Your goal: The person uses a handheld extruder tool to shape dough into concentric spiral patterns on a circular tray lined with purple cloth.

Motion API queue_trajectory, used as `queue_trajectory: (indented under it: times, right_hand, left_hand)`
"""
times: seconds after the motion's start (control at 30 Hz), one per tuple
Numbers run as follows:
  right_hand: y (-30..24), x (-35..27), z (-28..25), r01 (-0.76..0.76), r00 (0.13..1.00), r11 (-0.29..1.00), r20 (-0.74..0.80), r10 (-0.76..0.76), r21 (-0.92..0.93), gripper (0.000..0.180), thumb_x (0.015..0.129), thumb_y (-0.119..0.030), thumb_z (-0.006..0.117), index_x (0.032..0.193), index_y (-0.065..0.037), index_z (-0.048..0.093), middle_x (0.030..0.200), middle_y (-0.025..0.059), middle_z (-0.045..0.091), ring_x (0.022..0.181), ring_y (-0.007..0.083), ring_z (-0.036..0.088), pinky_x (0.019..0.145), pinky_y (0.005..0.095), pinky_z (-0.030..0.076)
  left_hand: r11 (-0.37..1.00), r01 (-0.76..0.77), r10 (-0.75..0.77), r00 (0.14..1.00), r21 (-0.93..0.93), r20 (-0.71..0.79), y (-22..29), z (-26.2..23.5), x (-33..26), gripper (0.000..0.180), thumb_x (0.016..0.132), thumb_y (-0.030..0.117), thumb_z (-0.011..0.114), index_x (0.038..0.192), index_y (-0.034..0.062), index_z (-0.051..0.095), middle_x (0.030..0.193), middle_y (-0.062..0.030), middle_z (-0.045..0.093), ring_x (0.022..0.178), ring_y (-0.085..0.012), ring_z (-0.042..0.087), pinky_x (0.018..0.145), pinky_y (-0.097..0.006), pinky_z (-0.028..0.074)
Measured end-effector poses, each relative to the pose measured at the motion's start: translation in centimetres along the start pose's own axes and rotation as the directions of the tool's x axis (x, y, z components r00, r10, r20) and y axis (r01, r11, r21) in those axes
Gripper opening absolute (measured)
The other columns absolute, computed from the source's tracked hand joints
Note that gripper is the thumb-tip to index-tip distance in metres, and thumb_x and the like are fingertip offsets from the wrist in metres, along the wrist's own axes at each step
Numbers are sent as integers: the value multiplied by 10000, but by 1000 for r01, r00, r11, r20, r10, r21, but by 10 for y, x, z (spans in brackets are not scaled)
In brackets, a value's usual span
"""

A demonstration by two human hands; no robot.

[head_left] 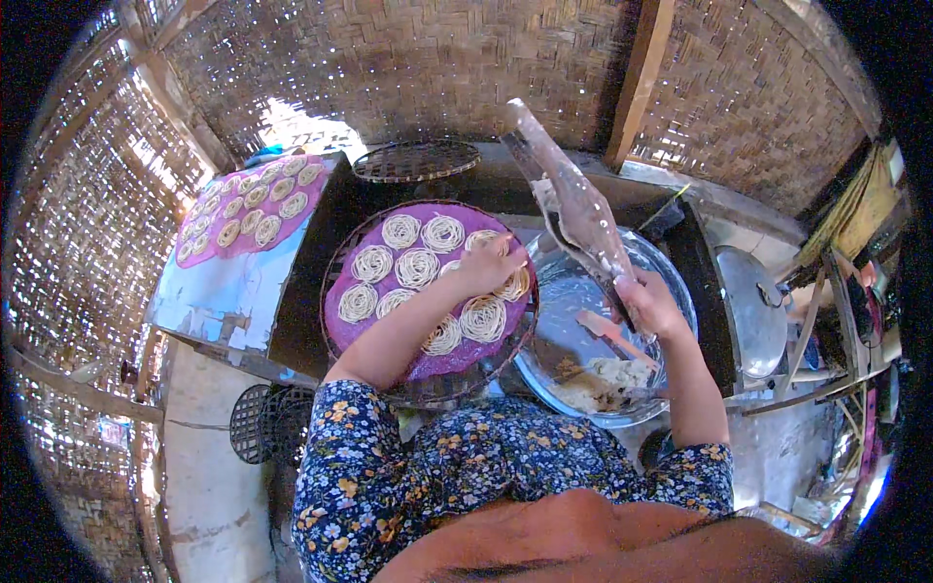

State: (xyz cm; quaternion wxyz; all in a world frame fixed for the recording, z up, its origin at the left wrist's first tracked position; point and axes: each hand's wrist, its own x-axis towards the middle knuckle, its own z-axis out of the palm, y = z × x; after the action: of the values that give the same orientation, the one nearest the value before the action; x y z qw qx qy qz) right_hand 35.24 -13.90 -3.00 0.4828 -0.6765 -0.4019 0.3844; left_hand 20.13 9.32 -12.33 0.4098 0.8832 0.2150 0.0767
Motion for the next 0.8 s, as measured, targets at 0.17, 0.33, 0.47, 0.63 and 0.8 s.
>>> queue_trajectory:
  times: [0.17,0.33,0.47,0.63,0.8]
  right_hand:
    - [0,3,2,11,1000,999,27,-13,47,482,724,-427,543,877,29,519,706,78,547,545,143,515,495,274,429]
    - [-23,7,47,20,984,999,177,-28,45,502,716,-453,543,882,21,526,712,80,555,574,146,541,496,272,447]
    - [-31,15,98,273,793,952,529,-303,137,600,721,-458,575,1066,29,516,804,81,580,745,145,544,665,292,444]
    - [2,90,78,315,949,918,79,-305,-240,417,753,-403,551,994,-66,594,861,114,615,815,214,581,723,308,443]
    - [78,142,63,154,973,729,-27,-230,-666,337,762,-360,485,827,-67,639,822,160,607,798,330,572,725,394,441]
  left_hand:
    - [719,-52,204,969,694,-139,19,-17,-31,626,764,490,483,1214,61,405,1357,-84,201,1176,-311,282,878,-560,273]
    - [842,-65,336,840,536,-426,44,-46,-62,847,603,285,692,1282,63,237,1327,-147,254,1199,-290,293,898,-475,301]
    - [879,-157,-134,825,-450,-549,40,-49,-119,681,619,240,684,1195,42,379,1161,-164,449,1050,-237,465,837,-356,386]
    - [822,-206,-368,522,-532,-770,-11,-74,-222,506,644,232,654,1073,37,467,998,-149,514,906,-235,516,762,-356,413]
    - [807,422,-572,384,-413,-725,-54,-23,-353,347,670,224,623,951,33,555,836,-135,579,762,-232,568,687,-356,440]
